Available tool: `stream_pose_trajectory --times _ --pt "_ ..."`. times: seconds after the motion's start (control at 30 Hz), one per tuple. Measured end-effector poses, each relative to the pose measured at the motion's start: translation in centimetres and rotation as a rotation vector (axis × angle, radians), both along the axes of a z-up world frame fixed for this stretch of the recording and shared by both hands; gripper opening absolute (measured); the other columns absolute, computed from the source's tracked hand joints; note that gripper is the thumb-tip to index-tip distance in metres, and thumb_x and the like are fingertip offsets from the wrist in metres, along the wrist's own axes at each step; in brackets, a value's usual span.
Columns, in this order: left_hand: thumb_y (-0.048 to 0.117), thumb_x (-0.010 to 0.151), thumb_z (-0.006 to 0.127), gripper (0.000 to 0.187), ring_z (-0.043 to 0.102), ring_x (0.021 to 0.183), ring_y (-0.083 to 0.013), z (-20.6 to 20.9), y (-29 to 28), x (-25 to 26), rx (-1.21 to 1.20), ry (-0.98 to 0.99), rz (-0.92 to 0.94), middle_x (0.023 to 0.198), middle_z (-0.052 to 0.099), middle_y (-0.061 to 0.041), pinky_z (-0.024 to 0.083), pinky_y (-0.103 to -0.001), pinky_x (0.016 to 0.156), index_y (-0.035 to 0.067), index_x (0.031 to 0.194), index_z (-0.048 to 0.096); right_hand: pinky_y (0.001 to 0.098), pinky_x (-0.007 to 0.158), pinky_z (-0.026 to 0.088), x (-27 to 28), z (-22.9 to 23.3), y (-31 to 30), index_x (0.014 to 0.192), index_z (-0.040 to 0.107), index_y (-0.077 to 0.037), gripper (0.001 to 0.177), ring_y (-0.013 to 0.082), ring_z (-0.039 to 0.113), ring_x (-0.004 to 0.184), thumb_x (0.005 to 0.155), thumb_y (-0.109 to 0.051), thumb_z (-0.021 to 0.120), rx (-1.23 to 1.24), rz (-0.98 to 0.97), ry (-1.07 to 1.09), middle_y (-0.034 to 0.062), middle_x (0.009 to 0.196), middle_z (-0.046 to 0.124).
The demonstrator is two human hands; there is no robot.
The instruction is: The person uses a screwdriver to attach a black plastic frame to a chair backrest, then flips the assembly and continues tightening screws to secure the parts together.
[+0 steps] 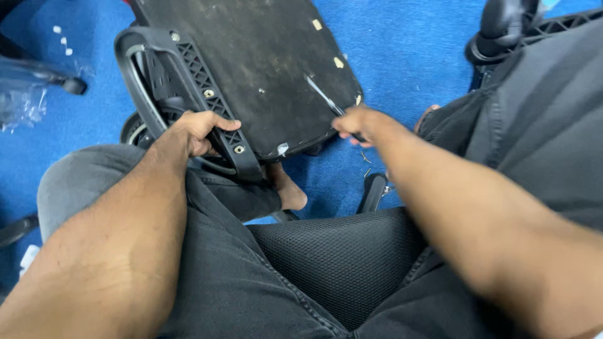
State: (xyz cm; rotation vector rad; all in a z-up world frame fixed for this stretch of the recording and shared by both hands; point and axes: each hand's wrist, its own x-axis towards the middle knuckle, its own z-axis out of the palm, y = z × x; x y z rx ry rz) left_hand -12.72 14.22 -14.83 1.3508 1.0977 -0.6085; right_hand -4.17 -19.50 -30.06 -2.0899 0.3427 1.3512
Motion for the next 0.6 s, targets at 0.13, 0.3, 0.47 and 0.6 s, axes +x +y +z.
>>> stream_pose_trajectory --times 0.13,0.3,0.47,0.6 --pt "0.001 0.075 0.080 0.070 0.067 0.114 -0.0488 -1.8 1.3 0.0 -0.005 0.066 -0.030 0.126 0.067 -0.026 0.050 -0.075 0.096 -0.009 0.137 0.051 0.0331 0.059 0.044 -3.4 -6.2 -3.5 0.088 0.071 -0.014 0.021 0.0152 0.053 0.066 0.085 -0.032 0.080 -0.228 -0.326 0.039 0.0029 0.082 0.063" --pt "0.008 0.077 0.078 0.066 0.068 0.117 -0.0412 -4.1 2.8 0.4 -0.188 0.085 -0.153 0.125 0.070 -0.022 0.049 -0.067 0.100 -0.006 0.138 0.054 0.0334 0.052 0.037 -6.1 -11.3 -9.5 0.075 0.052 -0.016 0.029 0.0151 0.045 0.056 0.081 -0.030 0.076 -0.248 -0.616 0.247 -0.0009 0.068 0.048" --pt "0.005 0.076 0.078 0.067 0.068 0.119 -0.0405 -3.7 2.5 0.5 -0.247 0.062 -0.133 0.125 0.071 -0.021 0.049 -0.068 0.102 -0.007 0.138 0.055 0.0286 0.046 0.039 -6.8 -14.4 -11.5 0.072 0.049 -0.016 0.038 0.0127 0.045 0.051 0.091 -0.035 0.076 -0.209 -0.674 0.162 -0.0016 0.064 0.049" --pt "-0.005 0.072 0.077 0.067 0.068 0.119 -0.0461 -1.9 1.8 0.4 -0.123 0.010 -0.044 0.124 0.070 -0.024 0.048 -0.075 0.100 -0.008 0.135 0.054 0.0250 0.045 0.042 -6.9 -14.6 -8.7 0.078 0.064 -0.014 0.023 0.0091 0.053 0.051 0.088 -0.026 0.081 -0.137 -0.629 -0.052 -0.0011 0.071 0.064"
